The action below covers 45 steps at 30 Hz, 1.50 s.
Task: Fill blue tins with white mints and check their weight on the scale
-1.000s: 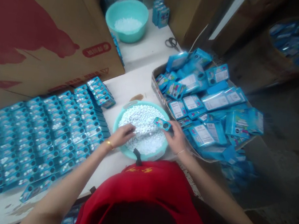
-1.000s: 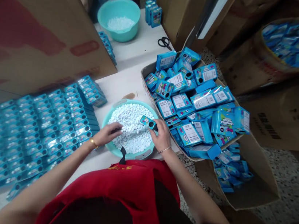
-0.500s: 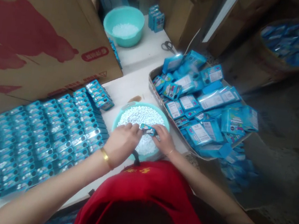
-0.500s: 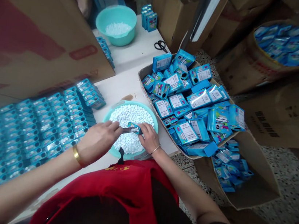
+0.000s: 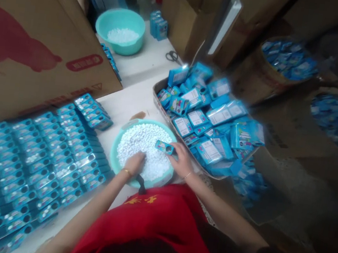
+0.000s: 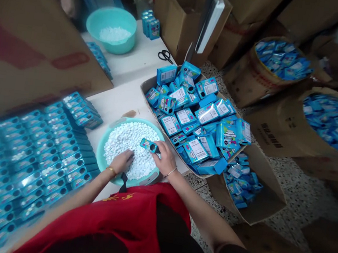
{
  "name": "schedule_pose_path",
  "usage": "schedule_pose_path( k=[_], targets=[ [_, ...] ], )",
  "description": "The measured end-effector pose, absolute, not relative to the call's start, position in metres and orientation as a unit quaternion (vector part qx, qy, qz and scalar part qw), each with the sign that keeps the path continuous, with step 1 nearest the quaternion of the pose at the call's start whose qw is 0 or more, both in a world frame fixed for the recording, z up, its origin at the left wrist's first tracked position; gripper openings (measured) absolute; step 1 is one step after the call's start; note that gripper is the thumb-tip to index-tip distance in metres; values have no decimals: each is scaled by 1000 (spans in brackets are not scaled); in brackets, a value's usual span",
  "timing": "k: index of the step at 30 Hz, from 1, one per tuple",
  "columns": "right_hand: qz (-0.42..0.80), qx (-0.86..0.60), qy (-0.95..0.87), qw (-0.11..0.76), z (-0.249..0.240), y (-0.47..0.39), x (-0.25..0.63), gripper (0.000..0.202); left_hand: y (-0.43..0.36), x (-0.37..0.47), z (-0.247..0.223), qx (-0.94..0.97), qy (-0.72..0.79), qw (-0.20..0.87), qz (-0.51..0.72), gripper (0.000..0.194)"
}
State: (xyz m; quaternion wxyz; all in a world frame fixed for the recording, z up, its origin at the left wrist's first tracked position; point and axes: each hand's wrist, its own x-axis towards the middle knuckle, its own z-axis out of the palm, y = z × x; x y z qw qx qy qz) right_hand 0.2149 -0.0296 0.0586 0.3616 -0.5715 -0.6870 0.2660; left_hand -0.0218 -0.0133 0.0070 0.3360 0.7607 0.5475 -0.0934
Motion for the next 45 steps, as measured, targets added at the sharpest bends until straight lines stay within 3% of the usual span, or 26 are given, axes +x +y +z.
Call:
schedule_pose_path(
  k=[6,13,22,26,30,33,38,41,45],
  targets=[
    [265,-589,-666,373,55,-26,216,35,-11,-41,20,758,513,403,1,19],
    [268,-560,-698,355,51,-28,208,37,2,-73,124,782,454,418,86,24],
    [252,-499,-749,356,48,-34,184,45,6,-14,204,862,450,162,-168,18],
    [252,-496,-748,361,47,-34,185,42,0,-3,224,875,431,116,-187,23],
    [258,-519,-731,360,50,-35,195,38,9,-37,191,831,513,145,-156,20],
    [264,-536,-709,374,54,-35,203,35,8,-58,128,768,564,259,-157,18],
    [266,-564,-680,385,58,-33,210,34,-15,-35,32,748,562,335,-108,15],
    [269,-577,-667,388,59,-32,212,33,-23,-24,10,739,559,373,-48,18],
    [272,-590,-652,392,59,-31,212,33,-22,-44,14,731,533,424,28,24]
  ],
)
